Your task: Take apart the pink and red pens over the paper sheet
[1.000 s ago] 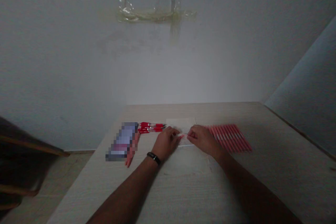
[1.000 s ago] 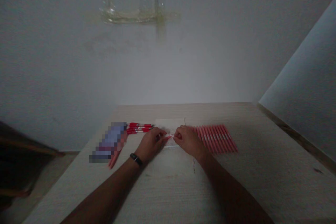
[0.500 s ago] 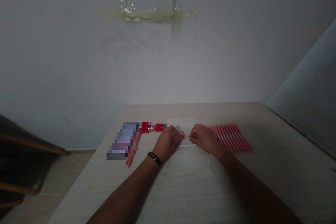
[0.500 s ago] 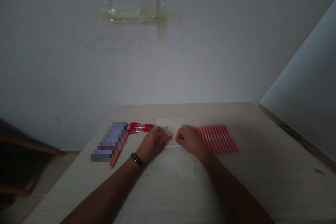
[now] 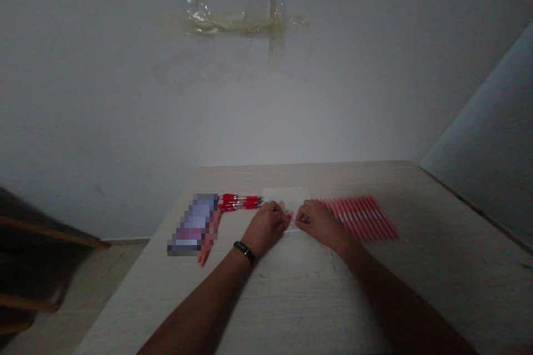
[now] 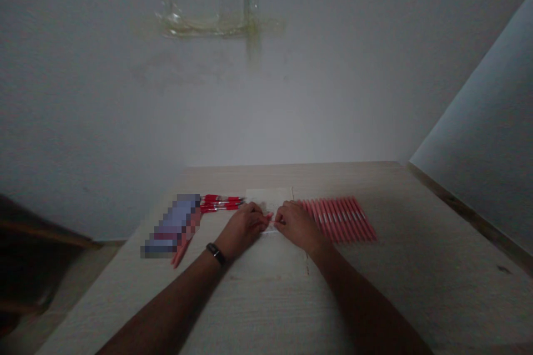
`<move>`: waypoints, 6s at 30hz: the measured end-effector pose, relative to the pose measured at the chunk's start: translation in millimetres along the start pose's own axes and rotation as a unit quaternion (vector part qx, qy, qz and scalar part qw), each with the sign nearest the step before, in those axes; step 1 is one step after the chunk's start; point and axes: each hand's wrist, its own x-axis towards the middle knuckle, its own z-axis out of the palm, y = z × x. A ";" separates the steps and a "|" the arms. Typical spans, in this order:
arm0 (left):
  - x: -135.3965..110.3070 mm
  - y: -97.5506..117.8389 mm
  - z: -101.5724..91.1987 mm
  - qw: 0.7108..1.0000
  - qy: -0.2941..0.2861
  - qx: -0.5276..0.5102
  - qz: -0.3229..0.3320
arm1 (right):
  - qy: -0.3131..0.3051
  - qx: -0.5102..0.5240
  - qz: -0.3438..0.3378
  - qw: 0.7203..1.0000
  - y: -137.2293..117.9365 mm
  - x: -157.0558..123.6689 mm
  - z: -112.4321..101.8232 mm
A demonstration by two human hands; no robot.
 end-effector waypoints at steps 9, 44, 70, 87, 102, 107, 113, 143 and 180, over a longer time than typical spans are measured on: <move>-0.3 -0.5 0.2 1.000 0.003 -0.010 -0.006 | 0.001 -0.004 -0.003 1.000 -1.4 0.5 0.5; -0.7 -38.1 -48.6 0.974 0.197 -0.051 -0.096 | 0.117 -0.020 0.041 0.992 81.6 -2.8 -61.8; -2.2 -32.7 -44.1 0.984 0.117 -0.071 -0.116 | 0.083 -0.026 0.061 0.994 80.8 -3.0 -53.3; -0.2 -29.0 -35.4 0.991 0.093 -0.042 -0.091 | 0.118 0.063 0.061 0.989 57.9 1.0 -46.0; 4.1 -7.4 -13.1 0.999 -0.029 0.000 0.025 | -0.003 0.042 -0.052 0.998 28.3 0.5 -14.9; 7.5 -6.8 -6.4 0.999 -0.034 0.023 0.025 | -0.032 0.024 -0.045 0.998 23.5 2.4 -8.6; 7.3 -6.7 -0.7 0.998 -0.044 0.033 0.012 | -0.037 -0.003 -0.044 0.998 21.2 4.5 -8.7; 3.2 -2.2 -6.5 0.991 0.011 -0.126 -0.041 | -0.054 0.197 0.038 0.978 6.8 -8.7 -23.6; 2.0 5.8 -5.9 0.992 0.004 -0.115 -0.041 | 0.018 0.169 -0.040 0.985 0.1 1.9 -10.0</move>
